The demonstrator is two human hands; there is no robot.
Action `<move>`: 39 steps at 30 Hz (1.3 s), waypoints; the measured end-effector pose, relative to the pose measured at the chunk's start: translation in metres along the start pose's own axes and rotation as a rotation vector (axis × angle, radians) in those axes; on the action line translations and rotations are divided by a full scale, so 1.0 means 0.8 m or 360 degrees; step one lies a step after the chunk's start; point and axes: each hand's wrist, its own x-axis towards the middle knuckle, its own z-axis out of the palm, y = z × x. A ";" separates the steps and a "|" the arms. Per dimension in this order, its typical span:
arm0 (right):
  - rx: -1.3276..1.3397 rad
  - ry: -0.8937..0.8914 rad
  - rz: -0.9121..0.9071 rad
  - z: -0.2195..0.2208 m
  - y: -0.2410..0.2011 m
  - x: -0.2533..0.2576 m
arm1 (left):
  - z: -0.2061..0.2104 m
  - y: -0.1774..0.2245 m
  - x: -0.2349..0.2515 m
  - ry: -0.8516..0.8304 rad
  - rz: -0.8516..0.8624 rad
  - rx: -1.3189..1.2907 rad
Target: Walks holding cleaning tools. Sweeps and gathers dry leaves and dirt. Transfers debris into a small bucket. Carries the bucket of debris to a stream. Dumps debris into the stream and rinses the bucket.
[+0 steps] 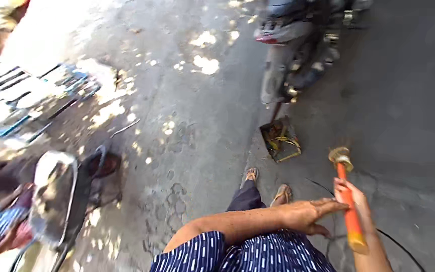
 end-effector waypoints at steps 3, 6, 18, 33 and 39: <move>0.0191 0.0004 0.0072 0.008 -0.014 0.011 | -0.001 -0.026 -0.013 0.0074 -0.0358 0.0096; -0.0018 0.0065 0.0007 0.043 -0.020 0.020 | -0.010 -0.046 -0.041 0.0217 -0.0617 0.0123; -0.0498 -0.0053 -0.0018 0.131 -0.014 0.086 | -0.023 -0.058 -0.153 0.0680 -0.1320 -0.0022; -0.0754 0.0300 0.0184 0.060 -0.086 0.094 | -0.219 -0.168 -0.005 0.0927 -0.1092 0.0124; -0.0498 0.0286 0.0092 0.009 -0.090 0.043 | -0.282 -0.203 0.132 0.0927 -0.0976 0.0187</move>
